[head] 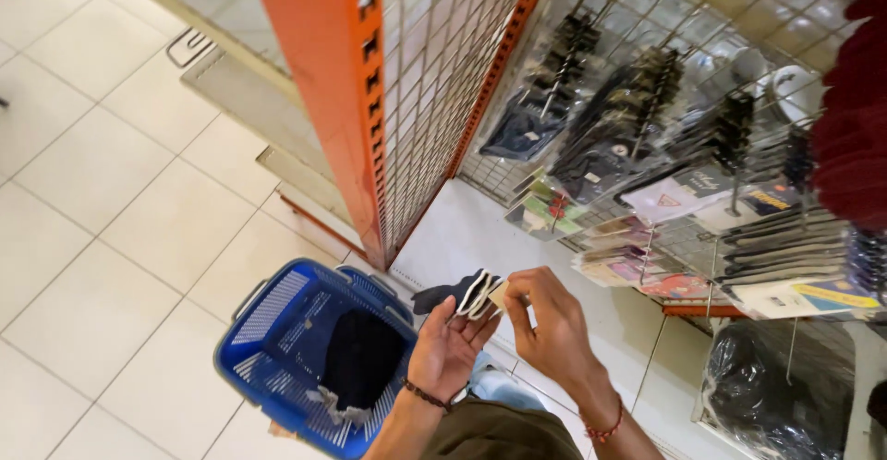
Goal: Removing red and black gloves from a shopping basket and hanging them back on display hooks.
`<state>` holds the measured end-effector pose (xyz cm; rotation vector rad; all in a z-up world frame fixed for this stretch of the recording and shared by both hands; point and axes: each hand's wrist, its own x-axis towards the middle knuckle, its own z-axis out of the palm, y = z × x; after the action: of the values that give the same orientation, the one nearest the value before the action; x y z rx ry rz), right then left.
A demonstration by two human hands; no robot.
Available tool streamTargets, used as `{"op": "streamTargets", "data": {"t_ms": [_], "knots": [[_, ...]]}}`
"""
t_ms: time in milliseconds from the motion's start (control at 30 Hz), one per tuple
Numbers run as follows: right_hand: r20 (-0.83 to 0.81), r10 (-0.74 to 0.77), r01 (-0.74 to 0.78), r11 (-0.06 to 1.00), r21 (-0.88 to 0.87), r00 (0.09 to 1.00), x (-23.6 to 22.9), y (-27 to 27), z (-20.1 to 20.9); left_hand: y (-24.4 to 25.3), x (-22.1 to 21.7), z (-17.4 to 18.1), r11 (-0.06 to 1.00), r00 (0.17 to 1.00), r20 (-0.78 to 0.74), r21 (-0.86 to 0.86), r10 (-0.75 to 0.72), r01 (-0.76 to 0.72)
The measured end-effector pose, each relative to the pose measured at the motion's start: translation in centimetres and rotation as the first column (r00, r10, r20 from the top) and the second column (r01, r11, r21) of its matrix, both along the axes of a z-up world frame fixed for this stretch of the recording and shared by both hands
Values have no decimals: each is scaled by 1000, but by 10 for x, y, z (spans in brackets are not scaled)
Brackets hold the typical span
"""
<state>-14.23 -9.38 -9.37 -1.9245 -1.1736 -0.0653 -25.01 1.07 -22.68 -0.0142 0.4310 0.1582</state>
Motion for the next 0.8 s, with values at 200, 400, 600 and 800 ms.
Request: {"op": "streamTargets", "data": {"t_ms": [200, 400, 600, 800], "knots": [[184, 8, -9, 1000, 8, 983, 57, -3, 45, -7, 27, 46, 992, 988, 139, 122, -63, 46], [425, -39, -2, 995, 96, 904, 94, 8, 145, -8, 53, 38, 927, 959, 262, 375, -110, 4], [512, -85, 54, 996, 74, 855, 134, 6, 211, 1, 100, 117, 44, 956, 187, 979, 225, -201], [611, -100, -19, 982, 185, 786, 179, 11, 262, 22, 173, 202, -573, 774, 518, 780, 364, -252]]}}
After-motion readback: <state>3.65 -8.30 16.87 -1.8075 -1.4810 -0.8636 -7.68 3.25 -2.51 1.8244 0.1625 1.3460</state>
